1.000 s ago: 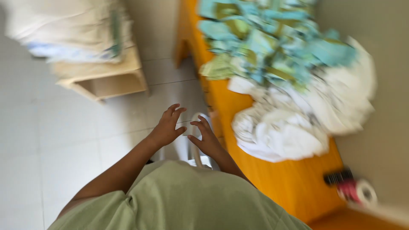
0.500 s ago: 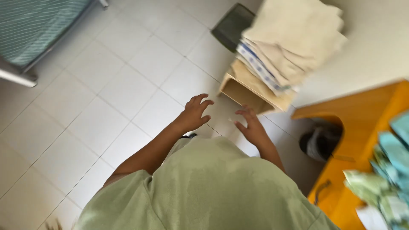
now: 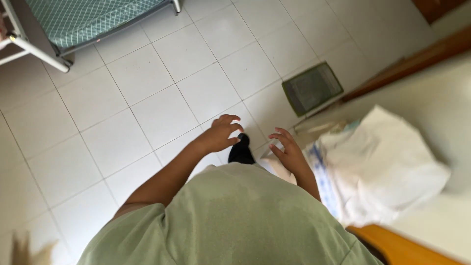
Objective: The person removes pillowcases from pillows on two different beds. They pull the cases off, shake them out, and place them on a nearby table. The task involves handling multiple pillows and pillowcases.
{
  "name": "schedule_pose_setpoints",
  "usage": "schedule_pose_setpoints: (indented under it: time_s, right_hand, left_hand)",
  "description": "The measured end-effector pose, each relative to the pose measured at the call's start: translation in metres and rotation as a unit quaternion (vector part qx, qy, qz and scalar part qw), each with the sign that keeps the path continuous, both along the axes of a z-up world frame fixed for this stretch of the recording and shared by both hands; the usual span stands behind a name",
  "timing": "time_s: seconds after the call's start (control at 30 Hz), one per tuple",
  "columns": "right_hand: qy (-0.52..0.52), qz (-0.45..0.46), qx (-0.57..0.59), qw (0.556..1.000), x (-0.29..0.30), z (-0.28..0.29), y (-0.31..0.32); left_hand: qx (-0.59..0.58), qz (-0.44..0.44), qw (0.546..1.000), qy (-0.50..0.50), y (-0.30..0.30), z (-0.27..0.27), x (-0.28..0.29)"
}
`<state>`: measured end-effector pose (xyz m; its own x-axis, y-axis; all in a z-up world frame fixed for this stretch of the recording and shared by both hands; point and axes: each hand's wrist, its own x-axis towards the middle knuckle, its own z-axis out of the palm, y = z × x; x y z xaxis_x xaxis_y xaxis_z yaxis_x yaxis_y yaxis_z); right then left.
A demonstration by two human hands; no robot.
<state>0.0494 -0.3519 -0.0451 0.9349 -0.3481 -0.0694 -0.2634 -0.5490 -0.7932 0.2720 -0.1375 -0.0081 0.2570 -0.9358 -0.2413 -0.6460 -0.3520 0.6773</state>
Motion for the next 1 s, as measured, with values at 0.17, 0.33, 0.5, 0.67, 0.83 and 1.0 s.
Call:
schedule_pose_setpoints:
  time_s: [0.17, 0.33, 0.5, 0.67, 0.83, 1.0]
  right_hand:
    - [0.031, 0.079, 0.030, 0.996, 0.108, 0.015, -0.105]
    - [0.022, 0.218, -0.016, 0.976, 0.237, 0.078, -0.160]
    - [-0.040, 0.379, -0.043, 0.924, 0.353, 0.122, -0.163]
    - [-0.028, 0.396, -0.035, 0.917, 0.448, 0.101, -0.180]
    - [-0.022, 0.339, -0.051, 0.939, 0.523, 0.069, -0.237]
    - [0.026, 0.251, -0.072, 0.965, 0.590, 0.103, -0.291]
  left_hand:
    - [0.008, 0.146, 0.989, -0.022, -0.041, 0.018, 0.067]
    - [0.018, 0.245, 0.969, -0.028, -0.067, 0.022, 0.109]
    - [0.020, 0.342, 0.940, 0.004, -0.088, 0.005, 0.157]
    - [0.022, 0.342, 0.940, 0.003, -0.123, -0.012, 0.258]
    - [0.025, 0.294, 0.955, -0.030, -0.176, -0.026, 0.399]
    - [-0.020, 0.226, 0.967, -0.120, -0.254, -0.004, 0.529]
